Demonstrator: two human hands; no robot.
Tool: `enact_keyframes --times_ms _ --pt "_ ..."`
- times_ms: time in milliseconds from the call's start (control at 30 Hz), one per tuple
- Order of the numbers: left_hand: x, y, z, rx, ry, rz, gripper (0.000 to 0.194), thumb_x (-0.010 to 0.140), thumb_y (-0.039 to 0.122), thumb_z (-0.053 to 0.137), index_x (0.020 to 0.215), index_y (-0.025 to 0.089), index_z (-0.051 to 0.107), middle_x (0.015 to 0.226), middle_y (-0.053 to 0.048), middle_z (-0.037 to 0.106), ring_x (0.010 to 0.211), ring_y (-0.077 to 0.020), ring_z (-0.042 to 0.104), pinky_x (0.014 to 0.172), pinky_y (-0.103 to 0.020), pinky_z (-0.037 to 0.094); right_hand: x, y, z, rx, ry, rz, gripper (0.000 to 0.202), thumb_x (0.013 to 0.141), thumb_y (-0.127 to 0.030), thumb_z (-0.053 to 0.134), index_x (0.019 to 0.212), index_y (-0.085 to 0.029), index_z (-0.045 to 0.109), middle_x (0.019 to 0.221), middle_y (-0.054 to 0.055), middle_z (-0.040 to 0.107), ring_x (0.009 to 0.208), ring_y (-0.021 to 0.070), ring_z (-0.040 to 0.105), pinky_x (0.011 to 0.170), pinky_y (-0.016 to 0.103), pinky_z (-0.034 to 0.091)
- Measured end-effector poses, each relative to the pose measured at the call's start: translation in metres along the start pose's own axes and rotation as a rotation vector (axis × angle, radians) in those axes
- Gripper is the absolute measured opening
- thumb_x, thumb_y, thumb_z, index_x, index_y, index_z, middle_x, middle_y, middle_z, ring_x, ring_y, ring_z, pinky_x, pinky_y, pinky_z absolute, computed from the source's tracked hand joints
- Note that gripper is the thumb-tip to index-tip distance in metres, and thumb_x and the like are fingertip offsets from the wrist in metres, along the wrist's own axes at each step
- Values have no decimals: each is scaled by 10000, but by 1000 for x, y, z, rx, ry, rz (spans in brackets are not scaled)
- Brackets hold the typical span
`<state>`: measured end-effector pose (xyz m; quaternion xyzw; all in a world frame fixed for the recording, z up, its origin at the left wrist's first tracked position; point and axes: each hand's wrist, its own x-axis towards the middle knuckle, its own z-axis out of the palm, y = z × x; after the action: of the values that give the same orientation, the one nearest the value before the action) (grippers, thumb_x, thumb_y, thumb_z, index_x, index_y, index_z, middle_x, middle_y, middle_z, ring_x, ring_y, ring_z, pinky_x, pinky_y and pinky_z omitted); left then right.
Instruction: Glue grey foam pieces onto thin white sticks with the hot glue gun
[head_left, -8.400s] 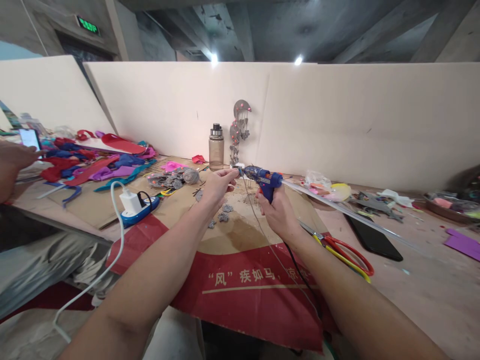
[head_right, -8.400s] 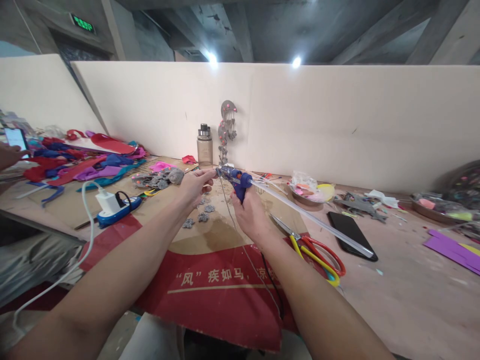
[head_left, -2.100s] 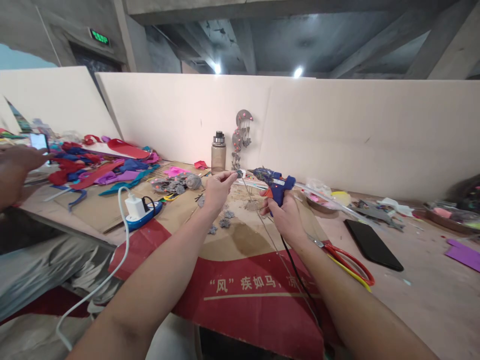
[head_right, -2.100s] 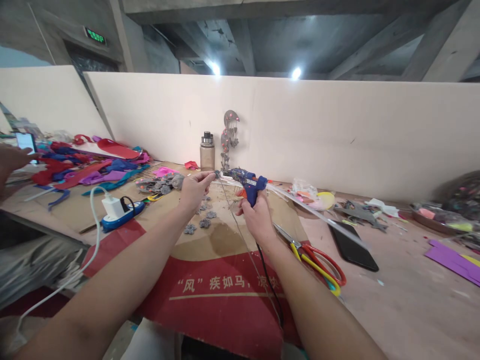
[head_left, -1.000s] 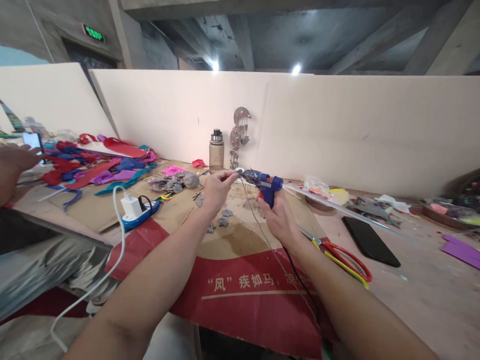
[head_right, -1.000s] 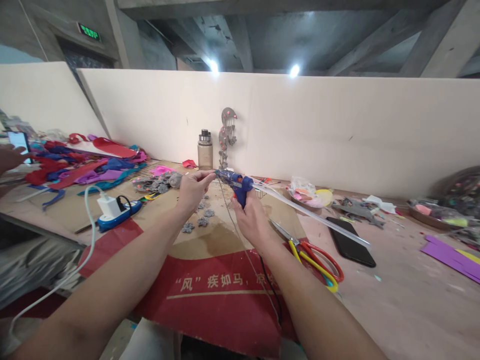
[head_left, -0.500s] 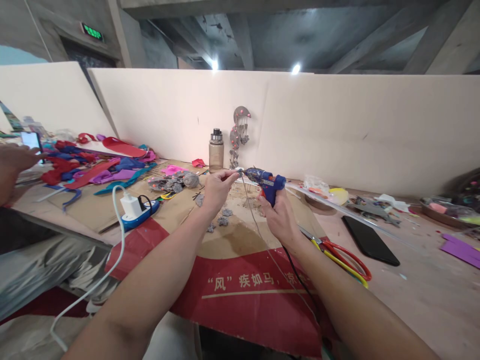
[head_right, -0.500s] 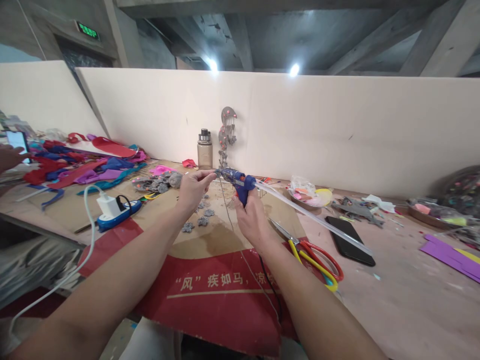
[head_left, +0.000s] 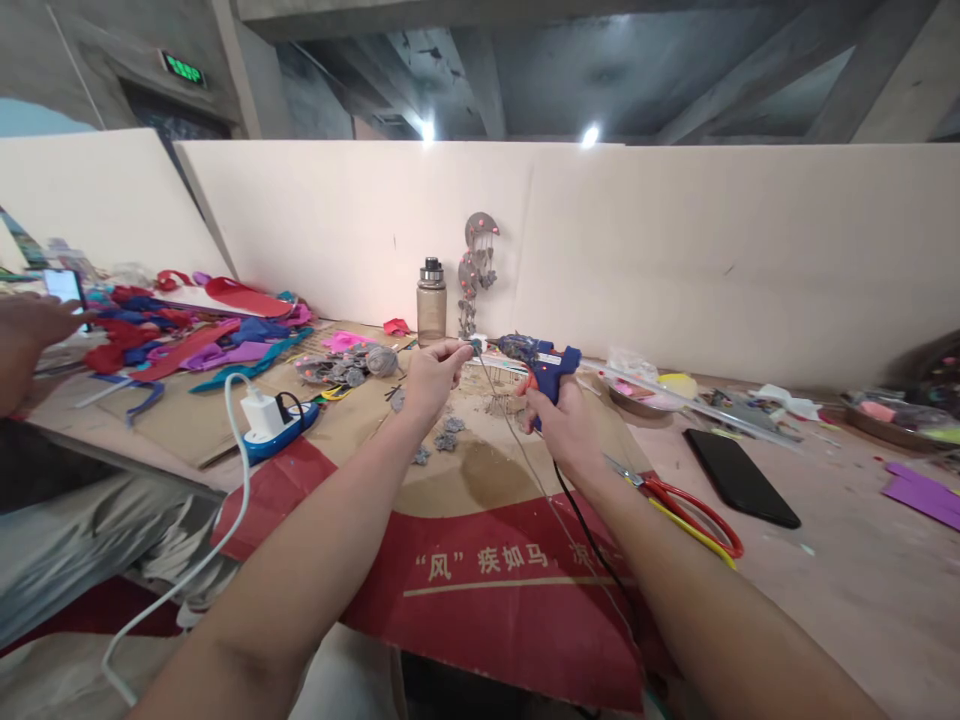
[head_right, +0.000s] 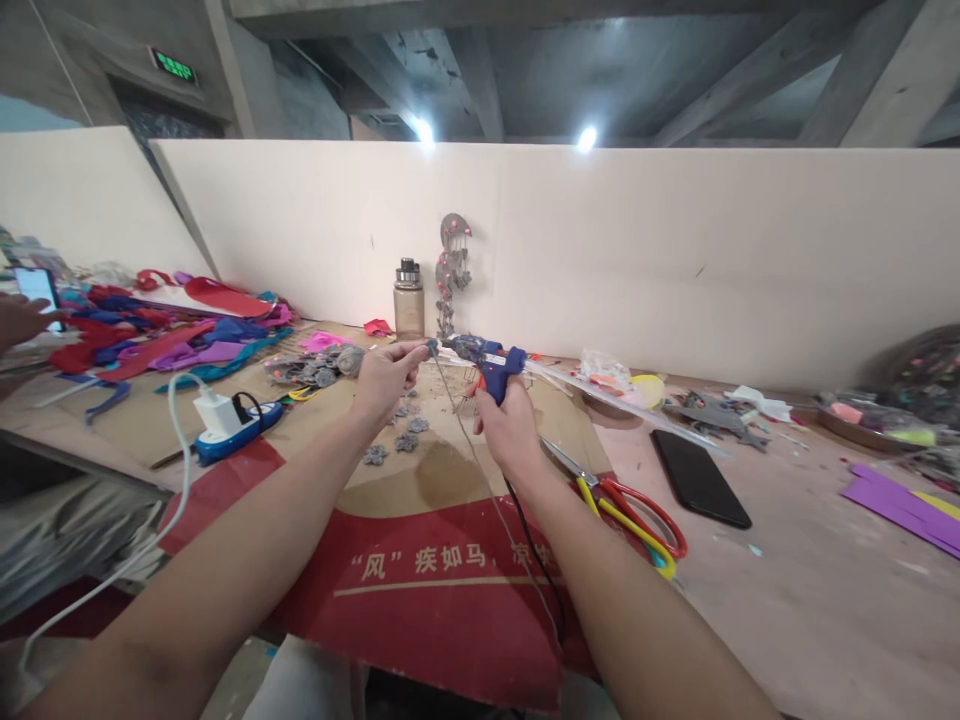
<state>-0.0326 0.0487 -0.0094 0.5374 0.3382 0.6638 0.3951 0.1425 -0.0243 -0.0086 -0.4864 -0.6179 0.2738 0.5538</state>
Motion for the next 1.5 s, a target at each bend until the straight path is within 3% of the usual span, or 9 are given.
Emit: enact_keyframes --times_ms 167,267,367,533,700,767,933,1200,1500 --pt "0 -3 3 13 -28 -61 368 616 443 773 773 116 706 512 41 456 430 -44 340 411 -191 226 12 -2 -16 -523 -119 275 206 788 -279 470 790 -167 642 694 78 671 680 210 634 610 281 444" --pt "-3 -4 5 59 -69 -63 393 622 467 769 794 118 711 494 47 440 424 -47 334 409 -193 228 20 16 -17 -825 -294 276 244 836 -282 457 819 -160 668 882 129 710 840 229 651 687 280 445" --pt "-7 -3 7 105 -101 -50 378 656 459 745 823 120 721 483 52 421 421 -51 328 411 -196 224 24 36 -15 -879 -296 255 225 844 -310 492 799 -153 646 933 175 690 937 264 628 787 334 448" --pt "-12 -2 9 285 -111 40 301 734 416 681 847 144 745 482 45 439 427 -63 343 430 -208 242 22 33 -8 -632 126 -103 171 792 -352 555 787 -186 515 915 154 618 936 274 572 854 455 443" --pt "-18 2 14 414 -168 116 281 758 396 659 894 172 763 498 33 496 457 -82 376 462 -222 277 17 16 14 163 -64 79 409 715 -353 629 1022 -230 388 923 19 610 665 129 585 645 322 506" --pt "-20 4 16 436 -175 123 266 761 385 656 876 170 764 498 29 508 460 -85 380 469 -227 282 16 14 20 273 -91 100 436 699 -325 637 1040 -237 381 825 -30 598 585 105 542 575 279 479" --pt "-23 7 19 466 -181 105 273 770 395 648 871 170 765 466 38 467 447 -85 364 461 -231 262 14 7 13 -20 43 -112 115 762 -298 564 795 -190 539 675 -31 539 619 116 484 601 261 397" --pt "-26 10 20 449 -211 63 274 762 398 654 851 159 754 462 37 457 435 -80 357 450 -226 256 14 2 6 -300 156 -317 99 834 -273 511 792 -195 555 785 32 591 729 164 512 703 303 395" --pt "-28 12 21 458 -245 94 285 778 415 632 834 158 742 472 34 473 451 -81 351 472 -226 264 18 10 4 -416 182 -383 68 858 -253 489 812 -212 518 858 56 588 839 194 525 781 331 405"
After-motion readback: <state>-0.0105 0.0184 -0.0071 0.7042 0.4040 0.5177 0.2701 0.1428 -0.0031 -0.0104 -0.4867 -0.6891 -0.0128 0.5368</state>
